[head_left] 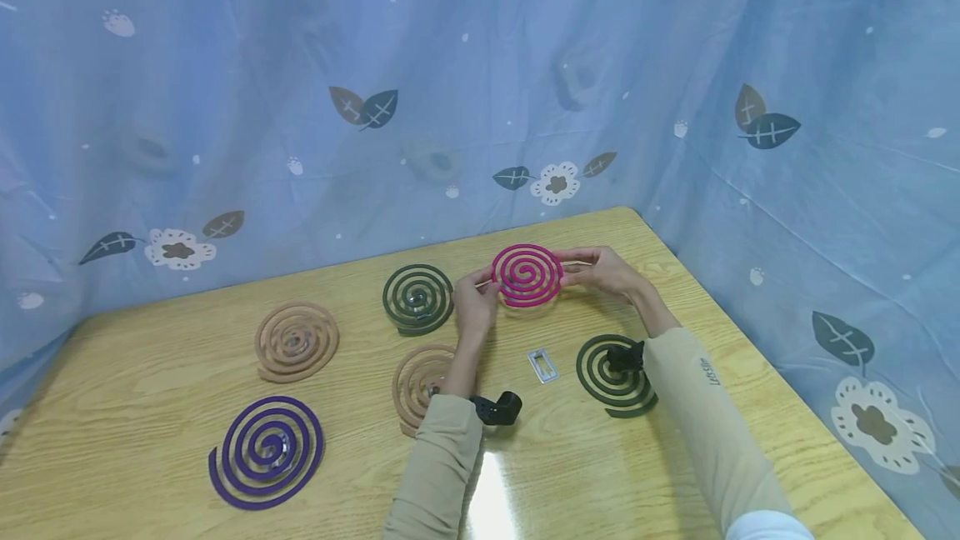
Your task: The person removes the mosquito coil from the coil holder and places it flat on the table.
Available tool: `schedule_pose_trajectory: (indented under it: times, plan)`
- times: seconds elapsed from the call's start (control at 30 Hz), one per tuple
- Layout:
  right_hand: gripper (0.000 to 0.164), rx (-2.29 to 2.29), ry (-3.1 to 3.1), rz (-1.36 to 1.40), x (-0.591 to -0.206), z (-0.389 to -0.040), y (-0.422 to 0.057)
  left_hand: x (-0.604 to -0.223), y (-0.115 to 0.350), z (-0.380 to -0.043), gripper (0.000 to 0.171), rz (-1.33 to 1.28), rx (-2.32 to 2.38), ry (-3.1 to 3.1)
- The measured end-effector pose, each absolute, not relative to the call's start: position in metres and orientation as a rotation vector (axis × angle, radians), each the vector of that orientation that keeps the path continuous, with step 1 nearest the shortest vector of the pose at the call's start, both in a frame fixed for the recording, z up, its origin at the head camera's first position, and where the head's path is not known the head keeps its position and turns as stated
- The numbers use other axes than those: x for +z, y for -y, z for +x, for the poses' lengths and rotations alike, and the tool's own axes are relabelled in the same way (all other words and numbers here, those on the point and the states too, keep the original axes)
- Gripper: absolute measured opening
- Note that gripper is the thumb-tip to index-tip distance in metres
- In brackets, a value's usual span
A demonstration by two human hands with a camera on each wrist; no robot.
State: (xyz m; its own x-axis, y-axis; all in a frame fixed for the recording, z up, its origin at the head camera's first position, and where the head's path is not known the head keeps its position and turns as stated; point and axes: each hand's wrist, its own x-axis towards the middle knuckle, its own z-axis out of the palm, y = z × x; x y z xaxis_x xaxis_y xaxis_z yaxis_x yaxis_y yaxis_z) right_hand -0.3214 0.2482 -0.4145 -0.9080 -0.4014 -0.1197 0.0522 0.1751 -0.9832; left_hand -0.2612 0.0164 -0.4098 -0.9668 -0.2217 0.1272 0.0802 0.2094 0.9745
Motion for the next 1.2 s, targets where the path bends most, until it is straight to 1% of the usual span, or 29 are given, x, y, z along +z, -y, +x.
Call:
schedule_pose_trajectory:
  times: [0.27, 0.5, 0.7, 1.2]
  plan:
    - [0.058, -1.786, -2.093, -0.34, -0.413, -0.321, -0.255, -0.41, -0.02, -0.261, 0.025, 0.093, -1.881, 2.236]
    - [0.061, -1.784, -2.073, -0.351, -0.411, -0.32, -0.262, -0.41, -0.024, -0.263, 0.03, 0.079, -1.927, 2.26]
    - [0.064, -1.777, -2.071, -0.329, -0.411, -0.319, -0.267, -0.411, -0.027, -0.263, 0.03, 0.066, -1.93, 2.279]
    - [0.063, -1.789, -2.058, -0.359, -0.418, -0.319, -0.284, -0.415, -0.041, -0.259, 0.032, 0.034, -1.939, 2.223]
